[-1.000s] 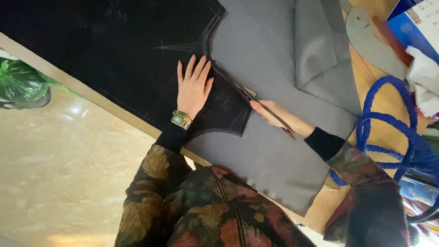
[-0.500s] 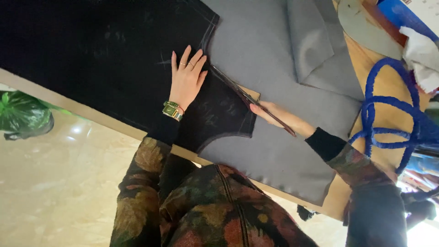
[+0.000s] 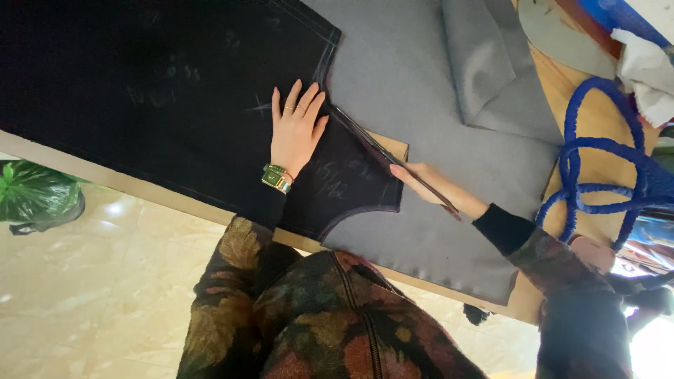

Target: A person cuts out a garment pattern piece from dark fabric using tailor's scissors and then marks additional lines on the fabric using a ruler and white chalk.

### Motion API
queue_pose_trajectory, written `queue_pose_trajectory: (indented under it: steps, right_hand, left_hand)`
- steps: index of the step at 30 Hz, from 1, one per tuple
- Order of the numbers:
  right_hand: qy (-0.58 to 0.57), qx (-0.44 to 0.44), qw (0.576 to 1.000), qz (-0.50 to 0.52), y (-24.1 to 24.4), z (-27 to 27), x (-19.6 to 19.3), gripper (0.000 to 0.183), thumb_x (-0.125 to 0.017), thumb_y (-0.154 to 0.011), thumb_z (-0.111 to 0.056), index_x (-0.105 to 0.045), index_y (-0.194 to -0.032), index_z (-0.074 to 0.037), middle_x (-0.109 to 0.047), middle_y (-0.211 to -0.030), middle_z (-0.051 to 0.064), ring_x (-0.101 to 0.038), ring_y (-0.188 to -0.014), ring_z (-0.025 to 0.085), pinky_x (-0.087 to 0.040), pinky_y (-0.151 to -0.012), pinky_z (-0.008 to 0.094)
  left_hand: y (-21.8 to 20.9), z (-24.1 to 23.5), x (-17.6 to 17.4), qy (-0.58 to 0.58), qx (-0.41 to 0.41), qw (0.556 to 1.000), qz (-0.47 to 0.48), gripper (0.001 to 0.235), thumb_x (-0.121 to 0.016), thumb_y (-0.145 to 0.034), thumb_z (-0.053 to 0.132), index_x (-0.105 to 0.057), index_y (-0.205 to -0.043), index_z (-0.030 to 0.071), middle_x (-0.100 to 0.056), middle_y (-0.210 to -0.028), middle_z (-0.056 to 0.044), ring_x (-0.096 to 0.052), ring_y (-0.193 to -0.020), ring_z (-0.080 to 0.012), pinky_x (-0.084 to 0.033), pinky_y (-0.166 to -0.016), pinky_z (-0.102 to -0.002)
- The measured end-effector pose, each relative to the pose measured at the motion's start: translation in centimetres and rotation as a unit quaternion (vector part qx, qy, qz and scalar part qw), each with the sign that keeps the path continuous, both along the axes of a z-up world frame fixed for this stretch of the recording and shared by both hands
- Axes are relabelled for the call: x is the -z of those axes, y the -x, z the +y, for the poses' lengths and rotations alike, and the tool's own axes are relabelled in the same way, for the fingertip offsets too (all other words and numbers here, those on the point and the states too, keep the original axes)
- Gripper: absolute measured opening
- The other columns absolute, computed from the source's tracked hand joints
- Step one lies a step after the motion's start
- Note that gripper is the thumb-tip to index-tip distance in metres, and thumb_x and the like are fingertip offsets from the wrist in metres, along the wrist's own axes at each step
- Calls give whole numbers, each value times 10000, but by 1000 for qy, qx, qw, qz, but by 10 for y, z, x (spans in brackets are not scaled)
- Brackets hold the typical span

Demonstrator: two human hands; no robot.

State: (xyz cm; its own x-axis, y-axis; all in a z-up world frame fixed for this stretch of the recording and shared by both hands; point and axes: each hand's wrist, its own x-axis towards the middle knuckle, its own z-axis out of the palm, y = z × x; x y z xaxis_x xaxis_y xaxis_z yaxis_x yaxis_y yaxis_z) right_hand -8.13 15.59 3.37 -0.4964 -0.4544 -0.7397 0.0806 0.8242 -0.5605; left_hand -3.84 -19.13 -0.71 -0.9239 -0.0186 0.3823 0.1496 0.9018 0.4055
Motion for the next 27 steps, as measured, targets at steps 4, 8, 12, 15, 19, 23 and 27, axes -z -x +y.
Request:
queue_pose_trajectory:
  steps: [4,8,12,15,19,23,27]
  right_hand:
    - [-17,1,1000,23,-13,-21,-22,729,-345,-1002,-774,-555,-812,-102,-552,-737,57,-605,-737,236,-487,-620,350]
    - [-17,22,998,54,-26,-32,-19,712,-378,-991,-768,-518,-778,-103,-543,-632,74,-599,-598,232,-469,-518,331]
    - [-32,65,997,36,-31,-52,-27,770,-340,-956,-827,-576,-869,-99,-611,-723,90,-650,-673,240,-522,-587,346]
    - [-47,72,995,41,-38,-45,1,817,-366,-970,-825,-636,-1006,-55,-691,-967,209,-693,-943,367,-534,-780,435]
    - [-71,68,993,60,-47,-62,-14,760,-334,-998,-786,-589,-905,-76,-675,-909,196,-672,-893,347,-511,-773,419]
    - [-61,103,992,49,-50,-76,-32,668,-338,-1011,-763,-439,-743,-159,-453,-600,26,-474,-541,183,-421,-551,319]
    - [-35,153,987,-20,-61,-95,-58,677,-337,-961,-831,-417,-707,-208,-364,-518,-48,-383,-438,101,-391,-469,246]
  left_hand:
    - [-1,5,2,-7,-20,1000,6,397,-608,-1069,292,-578,-1434,140,-467,-1554,-60,-331,-1481,-309,-130,-1216,-647]
    - [-1,3,1,5,-20,1000,4,416,-618,-1052,287,-564,-1439,146,-453,-1563,-55,-325,-1482,-307,-140,-1213,-649]
    - [7,-4,7,21,-4,1000,-2,416,-631,-1040,267,-560,-1440,173,-428,-1578,-29,-318,-1484,-290,-219,-1197,-621]
    - [14,-17,-2,34,23,999,1,351,-570,-1078,239,-582,-1423,178,-439,-1572,-42,-301,-1488,-302,-237,-1185,-615]
    - [22,-28,1,38,56,998,-11,373,-609,-1066,257,-582,-1432,190,-434,-1574,-48,-273,-1497,-312,-223,-1187,-632]
    - [25,-34,0,39,74,996,-17,391,-584,-1082,298,-548,-1461,205,-385,-1596,-44,-281,-1494,-308,-200,-1201,-626]
    - [23,-32,-2,38,66,997,-32,412,-561,-1094,319,-514,-1487,207,-361,-1611,-42,-254,-1510,-297,-169,-1221,-613]
